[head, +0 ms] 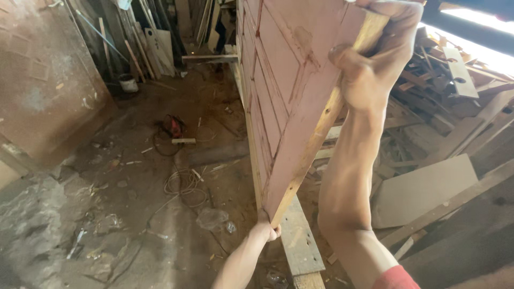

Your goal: The person uses an orbital sander to smooth the surface of a wooden door panel resting on a workbench. They move the sander across the flat surfaces and edges, then flip the door to work on the other side.

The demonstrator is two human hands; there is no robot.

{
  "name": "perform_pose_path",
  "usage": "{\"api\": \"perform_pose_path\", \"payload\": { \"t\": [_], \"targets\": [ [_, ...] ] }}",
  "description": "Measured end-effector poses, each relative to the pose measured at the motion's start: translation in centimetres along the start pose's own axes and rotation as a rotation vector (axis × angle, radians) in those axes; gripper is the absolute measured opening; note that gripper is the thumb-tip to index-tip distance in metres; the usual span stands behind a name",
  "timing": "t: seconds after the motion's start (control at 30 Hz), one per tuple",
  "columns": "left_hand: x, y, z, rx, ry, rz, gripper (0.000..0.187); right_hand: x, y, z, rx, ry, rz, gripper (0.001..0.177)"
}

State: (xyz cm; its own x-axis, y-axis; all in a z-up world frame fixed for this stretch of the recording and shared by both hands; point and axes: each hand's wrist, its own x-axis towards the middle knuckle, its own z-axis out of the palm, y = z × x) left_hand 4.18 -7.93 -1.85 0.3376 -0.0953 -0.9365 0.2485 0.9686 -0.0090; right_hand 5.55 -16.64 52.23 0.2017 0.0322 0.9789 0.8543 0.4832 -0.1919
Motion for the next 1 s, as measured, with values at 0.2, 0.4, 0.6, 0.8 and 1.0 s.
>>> {"api": "perform_pose_path", "payload": {
  "t": [0.2,0.4,0.6,0.8,1.0],
  "targets": [
    [2.8,-1.5,2.0,0.005,-0.053,0.022,0.061,0.9,0.1,-2.1,-0.025,0.028,0.09,0.059],
    [3.2,-3.1,3.5,0.008,-0.051,0.053,0.064,2.2,0.4,-5.2,-0.047,-0.006,0.151,0.033],
    [3.7,-4.1,4.9,0.014,-0.054,0.071,0.067,2.2,2.3,-8.4,-0.005,-0.064,0.089,0.02],
    [4.0,-5.1,4.7,0.015,-0.041,0.08,0.07,1.5,5.2,-12.3,0.04,-0.105,0.036,0.033],
    [4.2,-6.0,5.2,-0.002,-0.018,0.109,0.073,0.7,7.2,-17.1,0.115,0.123,0.178,0.032]
  ]
}}
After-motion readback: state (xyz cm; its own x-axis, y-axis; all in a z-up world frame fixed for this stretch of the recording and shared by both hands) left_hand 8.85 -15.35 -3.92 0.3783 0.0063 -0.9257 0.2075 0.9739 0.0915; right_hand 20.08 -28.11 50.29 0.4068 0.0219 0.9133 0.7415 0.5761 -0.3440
